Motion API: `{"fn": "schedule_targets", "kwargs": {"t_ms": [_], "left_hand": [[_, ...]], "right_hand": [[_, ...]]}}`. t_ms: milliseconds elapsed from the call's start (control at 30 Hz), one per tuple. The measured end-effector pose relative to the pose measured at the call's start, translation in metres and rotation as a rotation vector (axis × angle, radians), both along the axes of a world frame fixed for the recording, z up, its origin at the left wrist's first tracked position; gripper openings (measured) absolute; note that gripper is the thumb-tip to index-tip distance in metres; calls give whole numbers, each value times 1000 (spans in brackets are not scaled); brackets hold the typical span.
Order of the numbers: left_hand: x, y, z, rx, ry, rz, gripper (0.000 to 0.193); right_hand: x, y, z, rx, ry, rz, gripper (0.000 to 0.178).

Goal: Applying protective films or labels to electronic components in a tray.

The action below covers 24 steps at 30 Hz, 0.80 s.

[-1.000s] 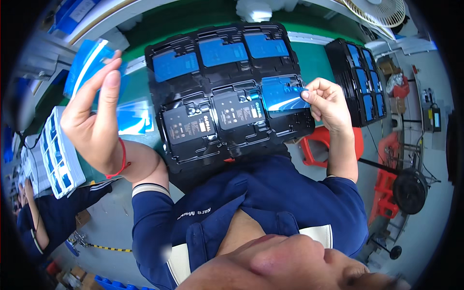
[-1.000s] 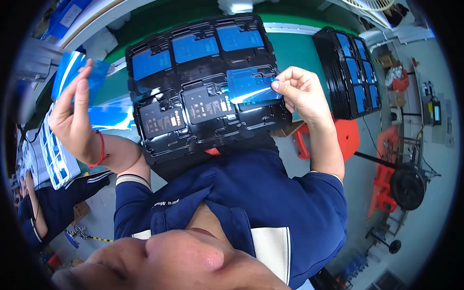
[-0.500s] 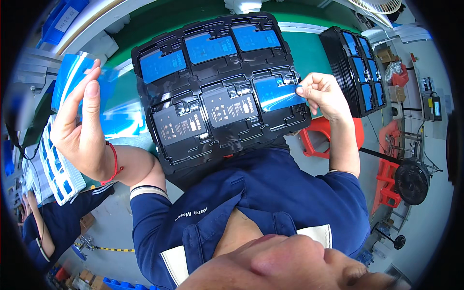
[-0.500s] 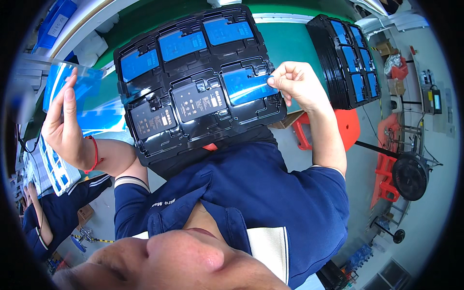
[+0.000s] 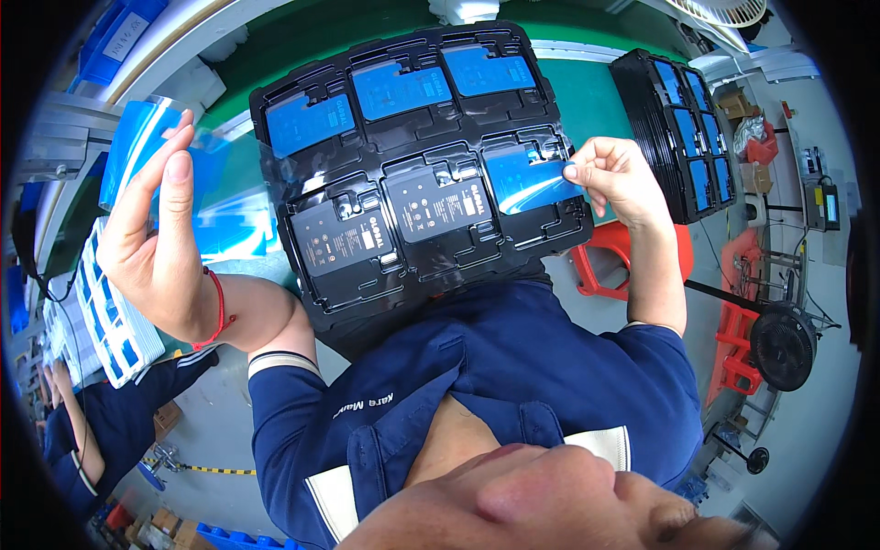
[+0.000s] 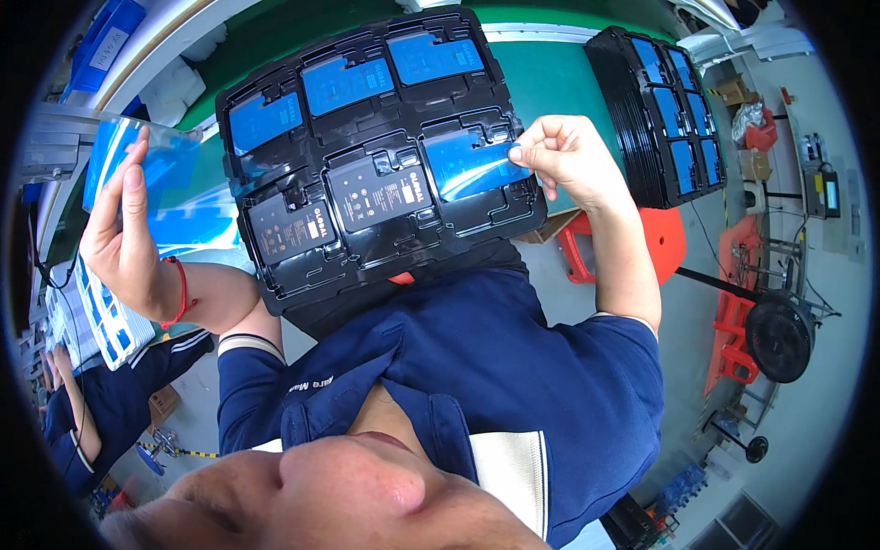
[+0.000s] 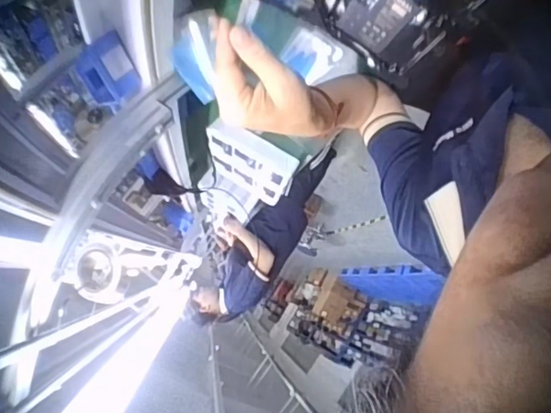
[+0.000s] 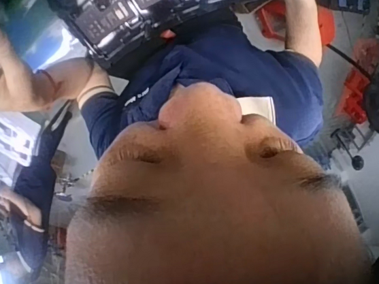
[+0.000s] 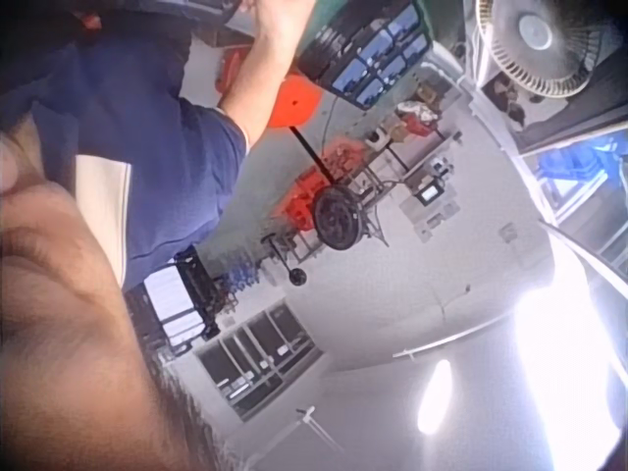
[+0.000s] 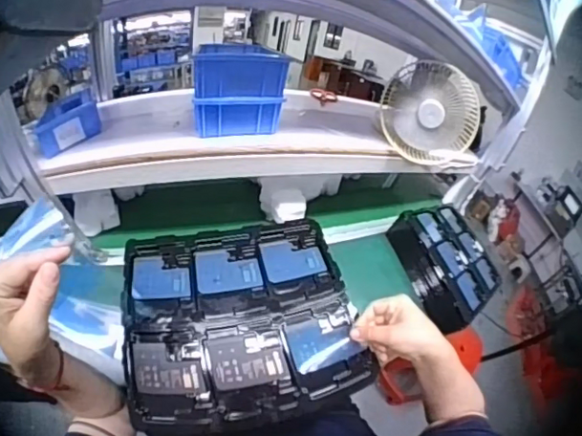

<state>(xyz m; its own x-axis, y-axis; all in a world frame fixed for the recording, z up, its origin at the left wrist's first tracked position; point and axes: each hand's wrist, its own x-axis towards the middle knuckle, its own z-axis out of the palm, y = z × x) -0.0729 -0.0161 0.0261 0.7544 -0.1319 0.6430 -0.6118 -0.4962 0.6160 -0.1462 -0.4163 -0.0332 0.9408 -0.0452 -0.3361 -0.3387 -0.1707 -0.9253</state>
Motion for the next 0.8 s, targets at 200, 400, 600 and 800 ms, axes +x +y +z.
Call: {"fn": "schedule_targets", "kwargs": {"t_ms": [200,400,600,800], "left_hand": [[-1,-4,2,50,-16,6,18],[-2,-3,2,52,6,7,19],[-1,-2,1,55,16,-9,20],[0,-3,2,118,1,12,20]], "right_hand": [[0,0,0,-8,-7,10,12],[0,5,4,-67,1,0,12],[-1,7,2,-138,-28,-6,10],[-4,13,3,-264,-22,-25,9]]}}
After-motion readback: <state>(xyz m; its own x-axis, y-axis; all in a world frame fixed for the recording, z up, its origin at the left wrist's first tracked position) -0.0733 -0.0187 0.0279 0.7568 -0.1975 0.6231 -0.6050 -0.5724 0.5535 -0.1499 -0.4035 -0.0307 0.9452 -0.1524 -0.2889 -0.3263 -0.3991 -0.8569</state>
